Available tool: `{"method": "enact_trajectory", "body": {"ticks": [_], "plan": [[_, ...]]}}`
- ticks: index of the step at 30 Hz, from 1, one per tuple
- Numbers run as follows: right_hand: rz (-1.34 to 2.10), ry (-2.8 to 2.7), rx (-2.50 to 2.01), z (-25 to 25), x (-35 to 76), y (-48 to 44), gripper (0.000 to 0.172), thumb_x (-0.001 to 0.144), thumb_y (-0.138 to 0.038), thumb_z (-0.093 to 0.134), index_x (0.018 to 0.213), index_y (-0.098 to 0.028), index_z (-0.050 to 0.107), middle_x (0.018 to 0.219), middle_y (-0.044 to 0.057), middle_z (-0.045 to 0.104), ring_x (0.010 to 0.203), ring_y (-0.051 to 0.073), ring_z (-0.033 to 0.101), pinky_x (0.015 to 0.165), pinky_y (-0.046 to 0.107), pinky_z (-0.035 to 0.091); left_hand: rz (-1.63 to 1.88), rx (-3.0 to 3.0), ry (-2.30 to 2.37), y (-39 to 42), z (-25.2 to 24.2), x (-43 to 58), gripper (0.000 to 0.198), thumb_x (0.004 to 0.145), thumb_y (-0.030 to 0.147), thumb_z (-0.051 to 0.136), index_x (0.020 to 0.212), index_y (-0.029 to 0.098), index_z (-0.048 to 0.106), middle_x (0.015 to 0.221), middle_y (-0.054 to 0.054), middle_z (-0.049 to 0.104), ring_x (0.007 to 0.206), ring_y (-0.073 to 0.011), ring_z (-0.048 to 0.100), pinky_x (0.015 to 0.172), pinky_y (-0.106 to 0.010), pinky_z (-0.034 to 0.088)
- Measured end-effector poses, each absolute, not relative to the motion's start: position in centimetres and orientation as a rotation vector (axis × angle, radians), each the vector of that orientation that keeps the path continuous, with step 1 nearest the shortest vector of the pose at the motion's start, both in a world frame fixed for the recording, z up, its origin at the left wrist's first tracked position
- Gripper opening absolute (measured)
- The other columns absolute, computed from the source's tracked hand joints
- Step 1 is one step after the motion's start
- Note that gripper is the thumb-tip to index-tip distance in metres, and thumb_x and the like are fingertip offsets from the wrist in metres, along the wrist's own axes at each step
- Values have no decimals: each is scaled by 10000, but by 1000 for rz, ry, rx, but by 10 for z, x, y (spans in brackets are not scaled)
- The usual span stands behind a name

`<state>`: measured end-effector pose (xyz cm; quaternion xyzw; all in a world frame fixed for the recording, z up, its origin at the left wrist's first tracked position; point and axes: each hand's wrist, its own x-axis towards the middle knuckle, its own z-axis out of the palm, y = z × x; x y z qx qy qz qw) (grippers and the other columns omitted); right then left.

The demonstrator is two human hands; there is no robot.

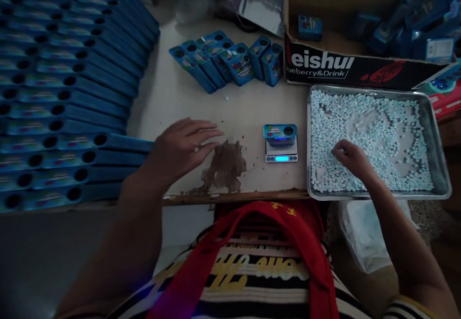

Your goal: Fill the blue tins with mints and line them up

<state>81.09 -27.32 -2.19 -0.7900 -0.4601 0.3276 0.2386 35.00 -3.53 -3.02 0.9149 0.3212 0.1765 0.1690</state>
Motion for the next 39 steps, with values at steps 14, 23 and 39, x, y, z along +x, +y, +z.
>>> {"method": "enact_trajectory", "body": {"ticks": [14,23,39], "plan": [[1169,-862,-2066,10,793,-264,504,740,-583,988,977,-213,742,609,-41,568,553,123,468,531,273,328,714,1871,810,-75,-61,457,759,865,292,1018,1483,268,577,1493,-125,765,1426,-313,733,1246,-513,588],[950,-1633,-1911,87,741,-194,158,951,-334,763,1016,-204,826,738,10,723,659,161,623,630,298,432,588,1886,843,-81,-48,464,585,945,332,929,1453,287,642,1478,-93,755,1381,-315,729,1218,-508,588],[549,-2188,-1932,98,703,-148,400,894,-69,754,1243,-220,876,1043,43,842,924,221,757,859,329,516,650,2013,885,-59,-49,409,487,923,272,890,1389,258,750,1463,-96,712,1203,-272,764,1112,-447,651]]}}
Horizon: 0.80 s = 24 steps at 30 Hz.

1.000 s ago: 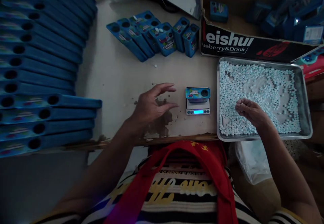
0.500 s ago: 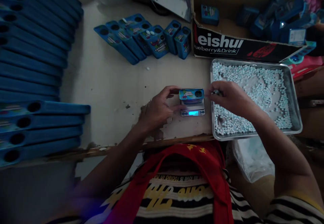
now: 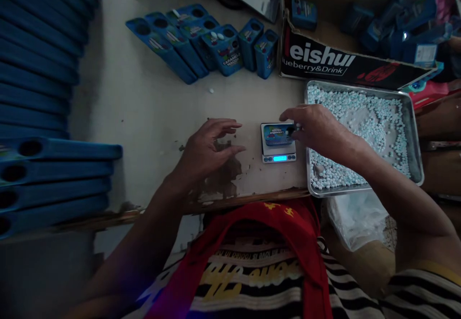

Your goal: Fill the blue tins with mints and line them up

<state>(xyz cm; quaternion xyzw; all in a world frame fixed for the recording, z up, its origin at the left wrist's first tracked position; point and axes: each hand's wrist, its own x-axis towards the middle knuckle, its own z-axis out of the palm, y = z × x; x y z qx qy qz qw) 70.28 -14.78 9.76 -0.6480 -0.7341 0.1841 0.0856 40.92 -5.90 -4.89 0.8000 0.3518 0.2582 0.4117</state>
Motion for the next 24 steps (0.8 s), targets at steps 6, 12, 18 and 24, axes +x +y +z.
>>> {"method": "enact_trajectory", "body": {"ticks": [6,12,18,24], "plan": [[539,-2073,-1902,95,699,-145,134,932,-143,764,949,-218,873,908,32,785,870,203,724,870,349,546,655,2000,878,-60,-49,406,490,926,245,892,1395,262,750,1464,-93,720,1206,-267,769,1104,-440,656],[839,-1280,-1878,87,745,-172,145,866,-338,937,943,-239,865,870,22,767,842,200,737,857,372,629,633,2015,941,-65,-44,400,358,951,293,863,1301,262,797,1361,-81,778,1178,-276,773,1026,-420,677],[1007,-418,-1968,43,813,-244,410,477,-270,1108,800,-230,860,883,40,830,852,195,794,931,345,713,664,1996,996,-69,-45,395,332,948,305,870,1273,265,821,1351,-86,797,1257,-307,773,1088,-447,654],[1180,-565,-1880,35,801,-253,476,555,-427,1149,896,-208,899,931,74,878,892,244,867,979,395,745,599,2008,1027,-78,-39,410,373,939,267,884,1303,279,804,1393,-79,788,1318,-314,754,1084,-445,660]]}}
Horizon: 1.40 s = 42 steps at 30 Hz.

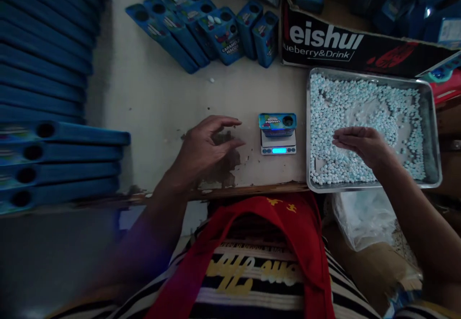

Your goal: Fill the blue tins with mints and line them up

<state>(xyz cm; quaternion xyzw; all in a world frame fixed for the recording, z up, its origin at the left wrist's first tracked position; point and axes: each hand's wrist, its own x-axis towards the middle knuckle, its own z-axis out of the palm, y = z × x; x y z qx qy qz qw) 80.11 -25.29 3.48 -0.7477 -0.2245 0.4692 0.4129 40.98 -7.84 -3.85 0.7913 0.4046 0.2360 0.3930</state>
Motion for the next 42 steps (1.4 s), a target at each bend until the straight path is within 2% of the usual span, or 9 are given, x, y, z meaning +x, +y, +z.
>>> {"method": "enact_trajectory", "body": {"ticks": [7,13,17,22,24,26,30,36,42], "plan": [[1062,-1335,-1801,80,742,-185,288,887,-448,977,1030,-209,902,784,34,830,720,197,815,699,320,669,596,1927,1078,-81,-36,415,526,885,271,917,1389,261,767,1424,-91,789,1313,-310,755,1184,-484,628],[824,-1755,-1843,101,714,-158,73,1010,-267,844,1010,-211,891,698,-8,747,679,175,745,713,320,555,636,1964,958,-74,-37,425,686,892,327,960,1510,264,670,1483,-103,767,1389,-325,736,1234,-496,596],[722,-1798,-1897,103,724,-158,95,1005,-190,812,1034,-235,889,719,-4,763,702,204,746,721,347,515,684,2137,849,-80,-31,467,762,915,384,972,1573,247,614,1591,-132,705,1487,-353,665,1307,-541,524],[304,-2135,-2110,79,772,-168,156,918,-258,900,1071,-283,918,1056,89,865,941,350,782,882,467,569,449,2487,549,-76,-7,516,507,1011,233,842,1493,183,694,1448,-162,775,1352,-351,727,1146,-497,606],[197,-2219,-2155,64,776,-157,267,901,-286,913,1165,-248,916,1331,152,845,1115,425,784,959,522,590,413,2552,639,-57,8,500,424,1002,147,798,1419,195,737,1385,-133,802,1292,-332,750,1083,-454,619],[225,-2200,-2108,54,760,-134,289,976,-324,843,1240,-220,897,1374,175,836,1135,415,799,970,516,604,479,2576,839,-32,24,458,373,974,145,818,1336,218,769,1366,-104,812,1269,-328,757,1062,-427,612],[416,-2083,-1844,48,682,-54,280,1112,-298,648,1229,-192,880,1123,126,890,981,316,831,897,424,607,495,2582,1181,25,47,343,403,954,340,910,1324,236,788,1283,-71,843,1170,-318,777,1078,-420,584],[100,-2367,-1671,60,581,84,527,1051,17,445,1369,-141,835,1440,158,795,1393,306,685,1131,403,531,336,2435,1281,91,38,235,672,888,767,870,1247,200,840,1059,-58,865,914,-237,721,850,-323,569],[135,-2866,-1638,87,570,146,574,980,5,576,1462,-203,810,1482,135,775,1424,351,640,1123,440,518,152,2462,951,111,14,184,811,824,975,755,1136,238,883,1056,-68,884,916,-225,755,803,-272,542]]}}
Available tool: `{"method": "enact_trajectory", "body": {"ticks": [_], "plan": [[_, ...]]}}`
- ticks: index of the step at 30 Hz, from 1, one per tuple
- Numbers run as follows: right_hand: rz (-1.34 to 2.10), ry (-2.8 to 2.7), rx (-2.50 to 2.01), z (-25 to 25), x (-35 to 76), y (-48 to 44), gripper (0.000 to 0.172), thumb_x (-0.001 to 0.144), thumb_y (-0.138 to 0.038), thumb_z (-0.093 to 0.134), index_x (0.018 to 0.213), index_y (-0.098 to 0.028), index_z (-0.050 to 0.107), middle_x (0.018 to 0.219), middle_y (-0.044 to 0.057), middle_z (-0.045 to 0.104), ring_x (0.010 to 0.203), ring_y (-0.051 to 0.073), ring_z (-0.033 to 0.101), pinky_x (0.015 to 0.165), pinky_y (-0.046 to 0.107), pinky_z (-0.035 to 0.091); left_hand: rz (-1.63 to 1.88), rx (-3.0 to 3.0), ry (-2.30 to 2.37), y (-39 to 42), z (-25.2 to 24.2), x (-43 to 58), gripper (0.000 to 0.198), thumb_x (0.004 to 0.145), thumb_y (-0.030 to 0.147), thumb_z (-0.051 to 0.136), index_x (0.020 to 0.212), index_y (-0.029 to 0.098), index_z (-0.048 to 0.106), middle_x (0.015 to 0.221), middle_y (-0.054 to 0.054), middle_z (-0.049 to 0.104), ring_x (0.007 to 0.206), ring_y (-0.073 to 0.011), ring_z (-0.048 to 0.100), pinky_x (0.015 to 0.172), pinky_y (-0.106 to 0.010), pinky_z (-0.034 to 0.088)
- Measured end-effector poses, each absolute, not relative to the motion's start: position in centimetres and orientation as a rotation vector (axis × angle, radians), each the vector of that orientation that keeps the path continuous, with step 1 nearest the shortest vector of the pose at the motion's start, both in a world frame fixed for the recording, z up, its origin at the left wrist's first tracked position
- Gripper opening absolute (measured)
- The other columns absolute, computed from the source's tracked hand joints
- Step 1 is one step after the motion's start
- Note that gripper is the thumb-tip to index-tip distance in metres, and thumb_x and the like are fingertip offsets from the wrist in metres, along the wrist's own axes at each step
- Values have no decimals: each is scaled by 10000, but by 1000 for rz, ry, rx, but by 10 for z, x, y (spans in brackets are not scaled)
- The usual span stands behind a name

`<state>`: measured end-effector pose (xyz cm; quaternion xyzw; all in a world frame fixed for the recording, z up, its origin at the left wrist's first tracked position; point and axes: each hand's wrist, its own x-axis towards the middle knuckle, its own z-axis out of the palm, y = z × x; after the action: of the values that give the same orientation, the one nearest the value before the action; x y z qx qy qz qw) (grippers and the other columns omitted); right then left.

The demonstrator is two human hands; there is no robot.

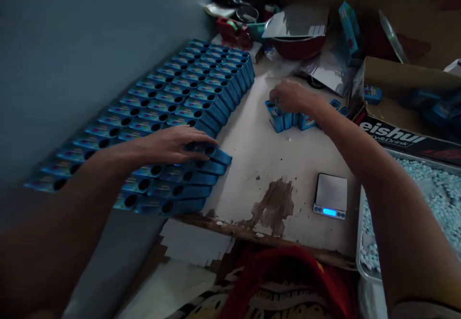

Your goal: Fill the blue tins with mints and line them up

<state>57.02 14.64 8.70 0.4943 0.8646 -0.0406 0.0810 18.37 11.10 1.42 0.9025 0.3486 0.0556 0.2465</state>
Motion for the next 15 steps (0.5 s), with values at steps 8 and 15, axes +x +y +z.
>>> {"method": "enact_trajectory", "body": {"ticks": [8,15], "plan": [[-154,2452,1334,69,573,147,863,902,-136,838,1716,-146,552,1633,205,675,1433,382,659,1064,403,508,625,2687,1134,46,3,195,637,1067,839,606,1300,298,850,1242,-105,855,1113,-323,783,1183,-548,530],[-99,2298,1704,60,531,126,448,903,-155,787,1348,-104,818,1274,232,838,1182,412,791,971,451,589,876,2478,1236,-16,-1,271,397,1050,407,825,1424,292,754,1420,-108,788,1328,-357,759,1207,-532,594]]}}
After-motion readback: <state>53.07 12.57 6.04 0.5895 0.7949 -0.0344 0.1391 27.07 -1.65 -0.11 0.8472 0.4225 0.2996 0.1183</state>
